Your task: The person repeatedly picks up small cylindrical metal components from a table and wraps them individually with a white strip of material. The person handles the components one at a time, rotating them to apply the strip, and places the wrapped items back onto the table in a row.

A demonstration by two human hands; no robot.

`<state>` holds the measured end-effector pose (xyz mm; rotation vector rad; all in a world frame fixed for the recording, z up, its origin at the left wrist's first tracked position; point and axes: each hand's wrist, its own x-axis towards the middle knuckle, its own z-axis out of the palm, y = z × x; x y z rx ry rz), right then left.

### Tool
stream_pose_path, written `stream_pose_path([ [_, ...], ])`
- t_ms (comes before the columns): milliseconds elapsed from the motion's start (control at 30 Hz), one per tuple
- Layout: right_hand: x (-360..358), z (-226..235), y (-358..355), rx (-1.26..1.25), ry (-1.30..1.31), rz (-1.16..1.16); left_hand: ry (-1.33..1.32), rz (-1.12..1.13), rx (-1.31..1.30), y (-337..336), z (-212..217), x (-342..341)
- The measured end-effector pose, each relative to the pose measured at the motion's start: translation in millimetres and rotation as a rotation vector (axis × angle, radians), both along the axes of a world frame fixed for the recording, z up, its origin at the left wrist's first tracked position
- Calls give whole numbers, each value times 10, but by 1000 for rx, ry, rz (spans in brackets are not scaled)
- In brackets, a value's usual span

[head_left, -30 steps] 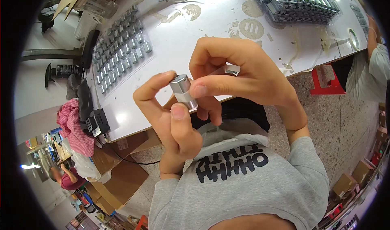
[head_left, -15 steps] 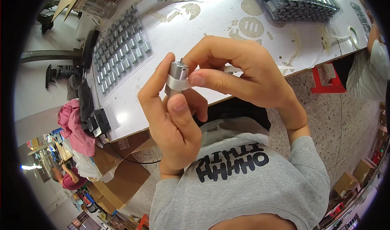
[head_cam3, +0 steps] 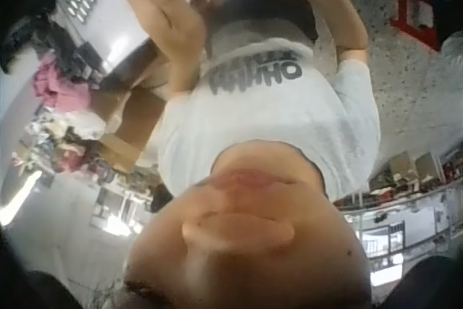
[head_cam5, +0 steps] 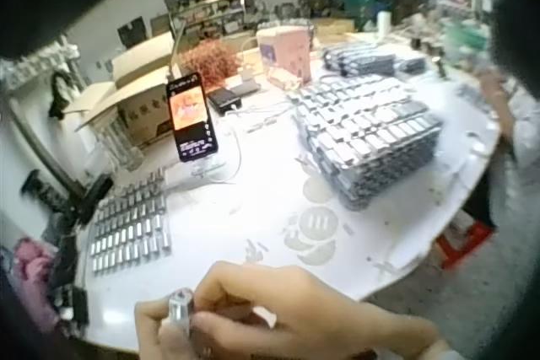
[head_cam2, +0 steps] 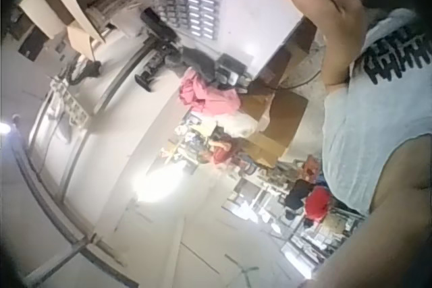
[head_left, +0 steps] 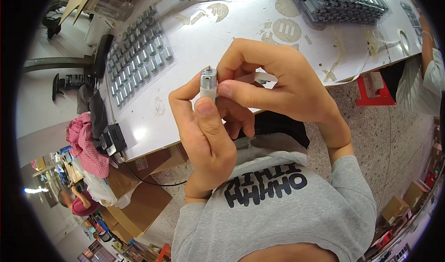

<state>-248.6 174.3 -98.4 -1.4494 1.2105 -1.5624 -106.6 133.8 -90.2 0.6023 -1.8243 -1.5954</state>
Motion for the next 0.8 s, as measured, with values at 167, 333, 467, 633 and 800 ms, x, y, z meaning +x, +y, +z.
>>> stream_pose_path([
  [167, 17, 79, 33, 85, -99, 42, -32, 72, -44, -6, 27, -16],
  [333, -27, 70, 41, 62, -58, 10, -80, 141, -238, -137, 16, -2],
  [467, -19, 84, 43, 86, -109, 23, -56, 131, -96, -186, 64, 30],
  [633, 13, 61, 26, 97, -76, -51, 29, 142, 9, -182, 54, 17],
  [800, 30, 83, 34, 137, -12, -76, 58, 186, -58, -166, 6, 12],
])
